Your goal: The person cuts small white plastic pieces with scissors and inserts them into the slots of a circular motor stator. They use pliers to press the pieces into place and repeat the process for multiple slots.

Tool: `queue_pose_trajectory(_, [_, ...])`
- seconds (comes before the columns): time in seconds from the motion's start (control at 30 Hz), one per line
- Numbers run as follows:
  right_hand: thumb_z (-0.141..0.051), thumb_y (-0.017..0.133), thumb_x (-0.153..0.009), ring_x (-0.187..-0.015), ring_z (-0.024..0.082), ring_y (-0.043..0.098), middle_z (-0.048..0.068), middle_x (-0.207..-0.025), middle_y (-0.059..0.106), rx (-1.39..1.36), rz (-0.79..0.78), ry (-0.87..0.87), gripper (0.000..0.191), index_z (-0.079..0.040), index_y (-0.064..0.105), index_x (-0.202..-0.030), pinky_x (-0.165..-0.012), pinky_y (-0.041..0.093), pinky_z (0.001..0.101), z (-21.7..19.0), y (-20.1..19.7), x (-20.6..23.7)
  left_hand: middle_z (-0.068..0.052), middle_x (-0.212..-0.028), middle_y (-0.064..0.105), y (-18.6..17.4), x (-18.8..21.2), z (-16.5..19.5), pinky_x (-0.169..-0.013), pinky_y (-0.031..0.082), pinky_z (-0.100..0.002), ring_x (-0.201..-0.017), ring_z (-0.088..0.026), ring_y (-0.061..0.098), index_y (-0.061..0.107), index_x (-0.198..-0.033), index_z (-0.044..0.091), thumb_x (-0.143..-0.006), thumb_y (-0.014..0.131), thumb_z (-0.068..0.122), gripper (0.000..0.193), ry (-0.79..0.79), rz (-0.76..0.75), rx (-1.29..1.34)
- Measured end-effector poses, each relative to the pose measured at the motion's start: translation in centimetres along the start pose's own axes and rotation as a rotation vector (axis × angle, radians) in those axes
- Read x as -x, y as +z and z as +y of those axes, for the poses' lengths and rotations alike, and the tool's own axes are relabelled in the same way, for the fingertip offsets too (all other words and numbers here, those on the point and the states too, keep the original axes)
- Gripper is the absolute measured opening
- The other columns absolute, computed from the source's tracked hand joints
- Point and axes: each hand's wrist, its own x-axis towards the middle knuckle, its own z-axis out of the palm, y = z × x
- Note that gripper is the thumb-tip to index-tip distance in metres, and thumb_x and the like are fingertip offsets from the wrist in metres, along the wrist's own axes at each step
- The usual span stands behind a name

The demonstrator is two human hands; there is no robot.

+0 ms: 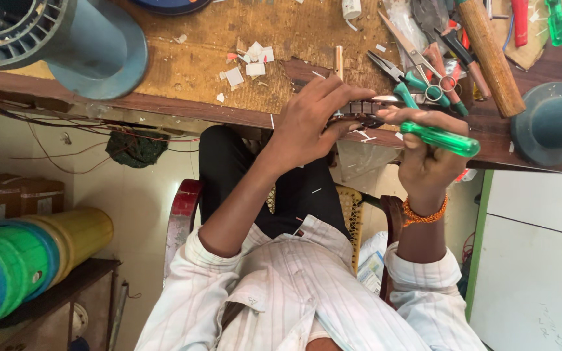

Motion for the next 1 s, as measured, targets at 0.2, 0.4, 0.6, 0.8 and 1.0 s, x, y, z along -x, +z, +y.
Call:
queue_pose_trajectory(0.2, [-0.025,0.06,-0.118,-0.103,0.029,0.073,0.02,-0.109,0.069,-0.144,0.145,0.091,0.029,-0.001,0.045,-0.127,-0.097,0.062,0.0468,1.6,-0.2,0.9,-0.005,-0.109,0.063,0.4,0.3,0.0,-0.087,0.053,-0.041,-0.105,-0.027,0.064,0.063,-0.134,0.021,-0.089,0.08,0.016,0.048,-0.031,-0.003,-0.023])
queue_pose_trajectory(0.4, [-0.021,0.066,-0.113,-0.094,0.026,0.073,0.02,-0.105,0.068,-0.521,0.381,0.149,0.032,0.001,0.048,-0.127,-0.078,0.062,0.0385,3.8,-1.0,1.4,-0.006,-0.112,0.065,0.8,0.6,-0.1,-0.091,0.053,-0.042,-0.107,-0.029,0.062,0.063,-0.133,0.021,-0.086,0.082,0.016,0.051,-0.029,0.023,-0.012])
queue_pose_trajectory(0.6, [-0.018,0.063,-0.112,-0.106,0.026,0.081,0.014,-0.123,0.063,-0.172,0.388,0.451,0.042,0.003,0.043,-0.143,-0.085,0.066,0.0395,7.2,-5.4,-4.6,-0.008,-0.118,0.064,1.1,0.5,-0.7,-0.1,0.052,-0.043,-0.115,-0.033,0.062,0.06,-0.138,0.019,-0.086,0.078,0.009,0.056,-0.064,0.089,0.042])
queue_pose_trajectory(0.8, [-0.018,0.057,-0.109,-0.097,0.025,0.078,0.014,-0.115,0.071,-0.008,0.146,0.485,0.049,-0.005,0.035,-0.151,-0.08,0.065,0.0355,11.0,-4.2,-8.3,-0.009,-0.129,0.066,1.4,-0.1,-1.0,-0.103,0.052,-0.043,-0.121,-0.033,0.062,0.058,-0.138,0.017,-0.091,0.076,0.008,0.051,-0.101,0.119,0.056])
queue_pose_trajectory(1.0, [-0.014,0.062,-0.12,-0.127,0.03,0.075,0.021,-0.131,0.073,-0.105,0.117,0.288,0.029,-0.002,0.05,-0.144,-0.109,0.058,0.0432,6.1,-0.5,-4.3,-0.011,-0.13,0.065,0.5,0.1,-1.5,-0.106,0.053,-0.041,-0.123,-0.032,0.065,0.057,-0.138,0.014,-0.093,0.074,0.009,0.048,-0.177,0.143,0.148])
